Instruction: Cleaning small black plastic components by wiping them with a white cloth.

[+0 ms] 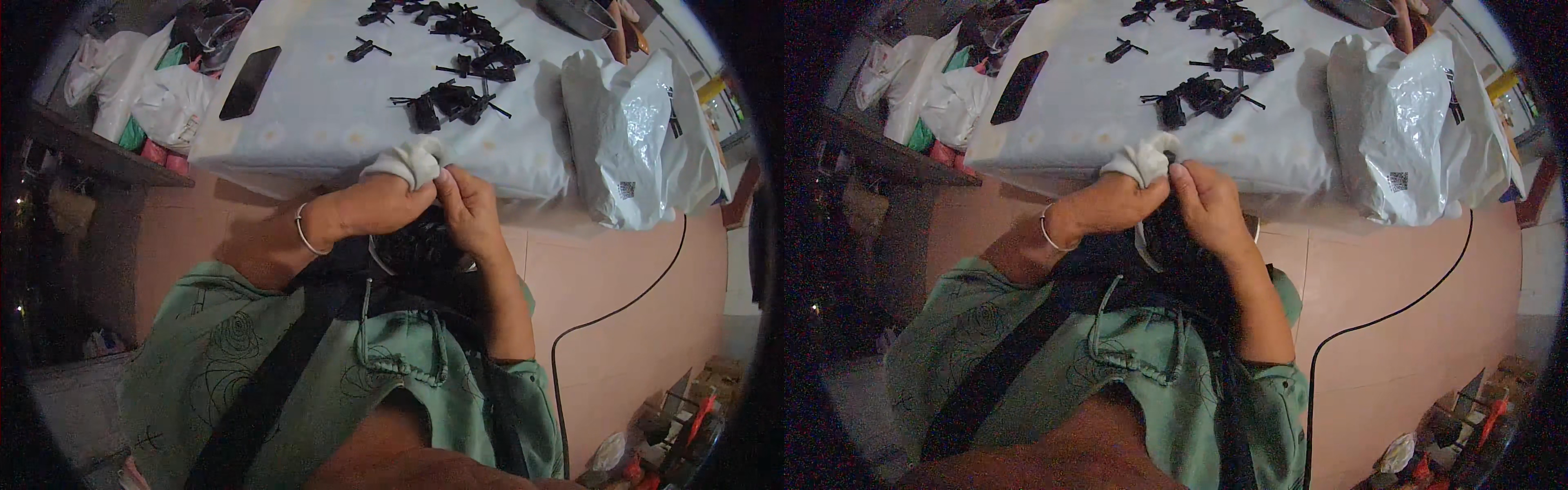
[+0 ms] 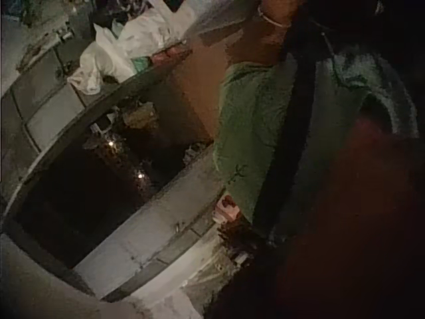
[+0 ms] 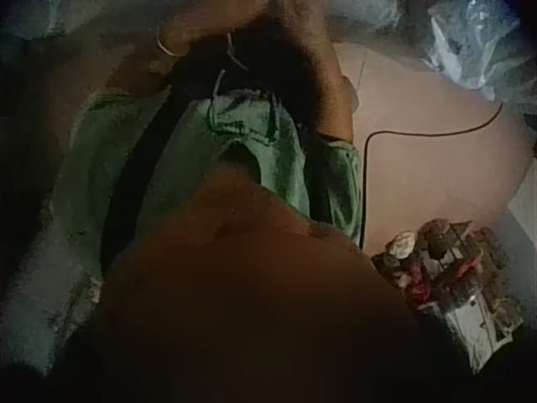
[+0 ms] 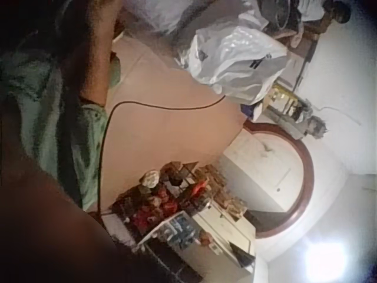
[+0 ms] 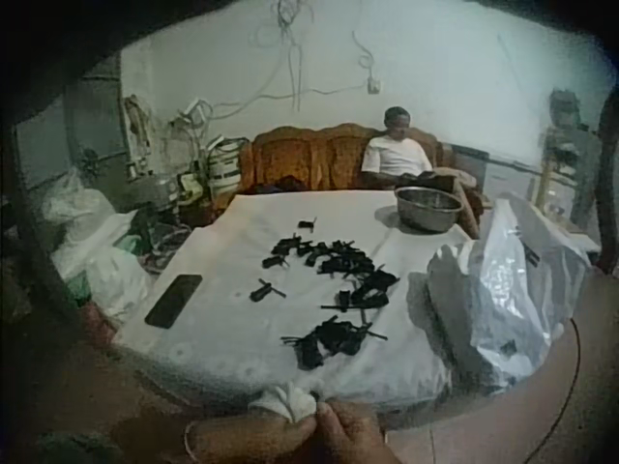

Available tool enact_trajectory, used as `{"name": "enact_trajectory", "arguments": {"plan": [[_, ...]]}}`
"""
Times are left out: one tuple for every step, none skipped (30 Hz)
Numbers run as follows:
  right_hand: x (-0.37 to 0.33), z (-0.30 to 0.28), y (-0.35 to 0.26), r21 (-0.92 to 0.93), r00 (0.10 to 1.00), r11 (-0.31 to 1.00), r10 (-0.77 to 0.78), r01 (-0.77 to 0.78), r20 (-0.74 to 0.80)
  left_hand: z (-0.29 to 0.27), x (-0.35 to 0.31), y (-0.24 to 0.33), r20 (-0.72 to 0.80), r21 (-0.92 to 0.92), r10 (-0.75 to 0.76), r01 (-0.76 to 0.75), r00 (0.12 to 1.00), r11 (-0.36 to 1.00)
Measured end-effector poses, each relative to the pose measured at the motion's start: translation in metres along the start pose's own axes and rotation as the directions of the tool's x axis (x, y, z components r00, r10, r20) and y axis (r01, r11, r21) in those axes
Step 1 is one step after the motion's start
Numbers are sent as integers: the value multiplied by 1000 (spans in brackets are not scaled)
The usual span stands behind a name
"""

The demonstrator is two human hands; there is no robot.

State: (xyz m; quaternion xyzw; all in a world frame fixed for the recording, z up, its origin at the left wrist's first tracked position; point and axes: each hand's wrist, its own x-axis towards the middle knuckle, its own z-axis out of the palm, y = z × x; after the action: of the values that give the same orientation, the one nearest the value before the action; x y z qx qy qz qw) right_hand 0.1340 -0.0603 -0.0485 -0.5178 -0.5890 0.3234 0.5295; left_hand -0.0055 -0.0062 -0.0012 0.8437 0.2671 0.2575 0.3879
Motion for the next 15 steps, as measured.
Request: {"name": "enact_trajectory", "arguments": {"plan": [[1,3,0,48,999,999,-4,6,-32,4,-2,-5,-61,70,154,-150,986,986],[1,6,-3,49,1000,999,-5,6,-31,5,-3,-9,-62,71,154,-149,986,986],[0,8,-6,58,999,998,-8,10,-38,5,-3,-12,-49,179,205,-194,977,965],[0,9,-9,65,999,998,-11,15,-52,5,-1,-13,-26,282,260,-242,965,928],[0,10,-8,63,998,998,-13,16,-57,6,-1,-11,-23,281,265,-248,964,927],[0,13,-5,127,998,992,21,-13,-57,7,-2,-7,-24,254,162,-151,986,956],[-1,15,-3,195,997,980,53,-43,-49,6,-5,-6,-26,230,52,-44,998,972],[-1,15,-3,196,998,980,50,-40,-49,3,-5,-6,-27,232,52,-45,998,972],[-1,12,-4,252,999,966,52,-50,-1,-2,-6,-6,54,253,123,-132,991,958],[-1,8,-5,306,997,950,50,-64,52,-6,-6,-2,131,267,187,-216,974,939],[-1,0,-6,306,997,950,48,-63,57,-9,-5,5,127,269,185,-213,975,939],[-2,-10,-7,304,989,942,119,-140,87,-13,-4,14,138,278,119,-154,983,948],[-3,-17,-10,299,976,930,188,-214,113,-16,-4,21,151,287,56,-98,987,953],[-2,-21,-13,298,976,931,186,-212,114,-19,-3,19,149,289,57,-98,987,952],[-1,-24,-15,264,982,946,185,-189,38,-26,1,14,122,309,48,-84,991,947]]}}
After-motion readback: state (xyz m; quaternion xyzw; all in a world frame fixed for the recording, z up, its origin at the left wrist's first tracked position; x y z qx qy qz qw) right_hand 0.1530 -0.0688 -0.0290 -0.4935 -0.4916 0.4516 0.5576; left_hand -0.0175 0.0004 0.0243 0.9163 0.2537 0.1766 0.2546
